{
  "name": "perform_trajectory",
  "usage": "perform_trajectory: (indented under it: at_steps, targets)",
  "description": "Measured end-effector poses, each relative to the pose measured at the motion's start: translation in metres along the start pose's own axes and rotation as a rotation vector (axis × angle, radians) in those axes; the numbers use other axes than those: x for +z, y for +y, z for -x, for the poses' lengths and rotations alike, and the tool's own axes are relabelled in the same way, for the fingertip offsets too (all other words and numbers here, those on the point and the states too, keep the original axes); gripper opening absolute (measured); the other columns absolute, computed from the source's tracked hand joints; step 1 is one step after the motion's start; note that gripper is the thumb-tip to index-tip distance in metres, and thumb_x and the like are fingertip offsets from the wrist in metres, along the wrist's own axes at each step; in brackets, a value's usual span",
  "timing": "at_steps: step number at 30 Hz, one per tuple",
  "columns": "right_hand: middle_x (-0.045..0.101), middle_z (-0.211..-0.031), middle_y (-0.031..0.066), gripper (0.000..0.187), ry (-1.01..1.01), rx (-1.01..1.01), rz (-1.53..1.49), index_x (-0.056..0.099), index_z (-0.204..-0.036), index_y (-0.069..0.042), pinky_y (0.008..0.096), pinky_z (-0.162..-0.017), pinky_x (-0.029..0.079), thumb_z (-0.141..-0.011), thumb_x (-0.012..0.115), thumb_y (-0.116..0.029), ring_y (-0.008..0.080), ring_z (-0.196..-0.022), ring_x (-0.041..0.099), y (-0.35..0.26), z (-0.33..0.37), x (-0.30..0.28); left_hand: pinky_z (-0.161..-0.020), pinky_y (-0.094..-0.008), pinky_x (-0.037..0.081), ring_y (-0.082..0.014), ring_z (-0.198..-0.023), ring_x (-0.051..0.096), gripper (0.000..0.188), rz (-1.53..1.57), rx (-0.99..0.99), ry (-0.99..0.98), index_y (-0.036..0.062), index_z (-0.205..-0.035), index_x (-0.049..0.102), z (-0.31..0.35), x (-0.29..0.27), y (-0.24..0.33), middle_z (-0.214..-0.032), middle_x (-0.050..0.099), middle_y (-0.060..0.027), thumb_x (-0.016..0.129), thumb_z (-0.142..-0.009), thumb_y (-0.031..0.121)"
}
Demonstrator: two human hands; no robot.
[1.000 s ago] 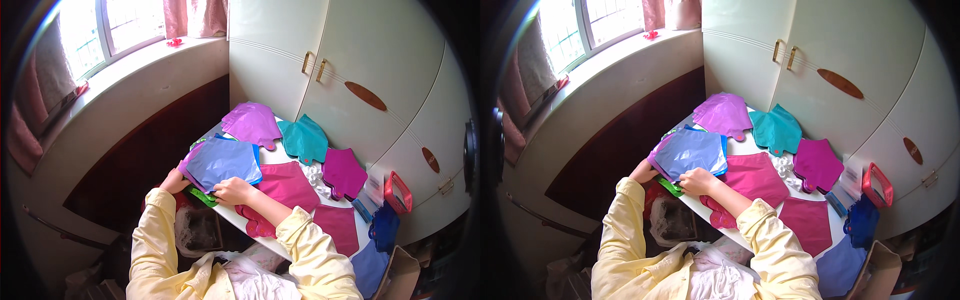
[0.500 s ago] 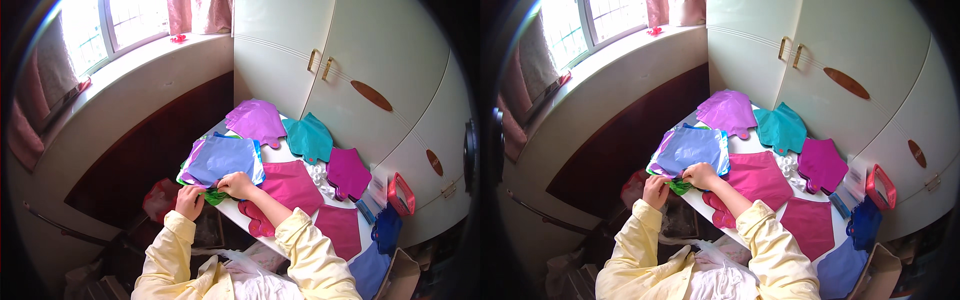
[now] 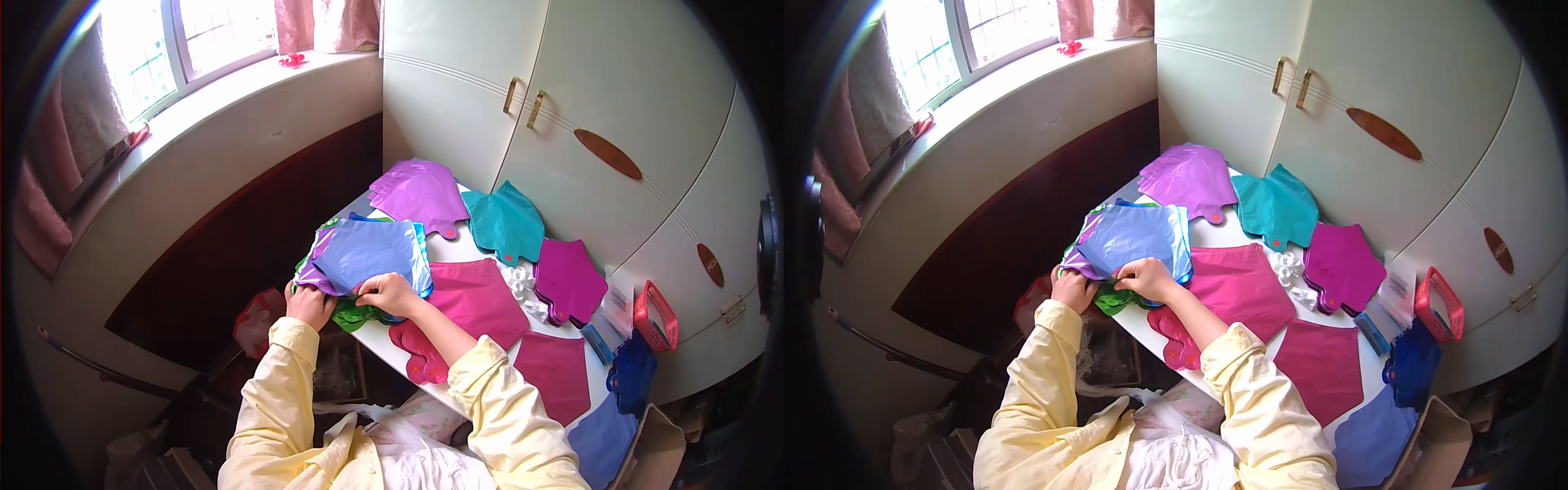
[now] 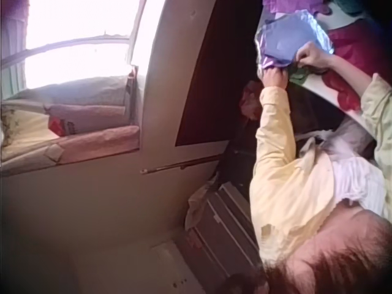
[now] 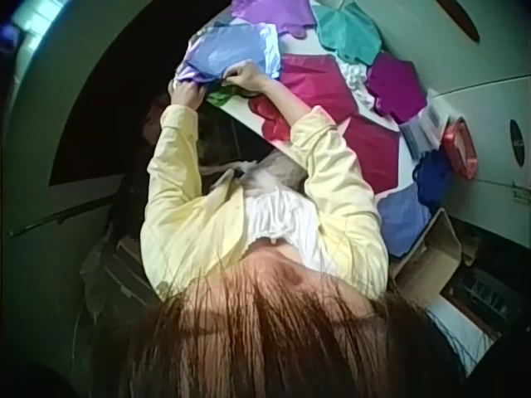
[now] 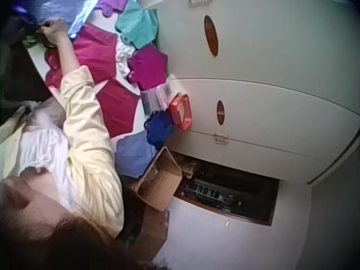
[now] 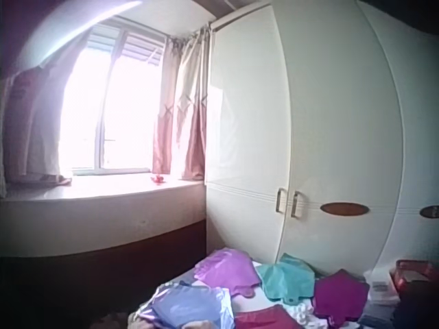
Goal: Folding colored plastic sheets and placing them into clear bags with cardboard header inserts.
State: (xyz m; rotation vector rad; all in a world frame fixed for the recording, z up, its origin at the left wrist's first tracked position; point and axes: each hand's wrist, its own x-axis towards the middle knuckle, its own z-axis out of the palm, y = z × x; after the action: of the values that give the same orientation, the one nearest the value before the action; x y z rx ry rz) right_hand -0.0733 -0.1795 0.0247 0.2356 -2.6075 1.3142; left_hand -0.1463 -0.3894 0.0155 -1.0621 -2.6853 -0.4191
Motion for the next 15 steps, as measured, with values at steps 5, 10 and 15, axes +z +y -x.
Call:
perform_trajectory:
  at_steps: [5, 10, 15]
  targets:
    - [0.069, -0.077, 0.0039, 0.008, 0.234, 0.023, -0.342, 0.068, -0.087, 0.001, 0.0243, -0.064, 0.048, -0.082, 0.067, -0.004, 0.0077, -0.072, 0.062, -0.002, -0.006, -0.022, -0.103, -0.0637, 0.021, -0.0427, -0.137, 0.021, 0.068, -0.101, -0.108, -0.188, 0.0294, -0.139, 0.042, -0.007, -0.011, 0.021, -0.147, 0.029, -0.0213, 0.056, -0.08, 0.059]
    - [0.065, -0.076, -0.0005, 0.008, 0.658, 0.048, -0.577, 0.068, -0.087, -0.001, 0.0214, -0.063, 0.044, -0.084, 0.069, -0.008, 0.0055, -0.069, 0.055, -0.006, -0.008, -0.088, -0.104, -0.0641, 0.018, -0.0417, -0.137, 0.023, 0.066, -0.108, -0.131, -0.196, 0.0316, -0.14, 0.041, -0.004, -0.013, 0.023, -0.147, 0.03, -0.0201, 0.053, -0.082, 0.061]
    - [0.064, -0.078, -0.0015, 0.016, 1.074, 0.013, -0.65, 0.068, -0.09, 0.0, 0.0214, -0.063, 0.042, -0.085, 0.07, -0.015, 0.0057, -0.069, 0.052, -0.018, 0.011, -0.167, -0.105, -0.065, 0.017, -0.0407, -0.137, 0.023, 0.066, -0.106, -0.124, -0.209, 0.0295, -0.139, 0.042, -0.006, -0.014, 0.026, -0.147, 0.03, -0.0203, 0.055, -0.082, 0.06]
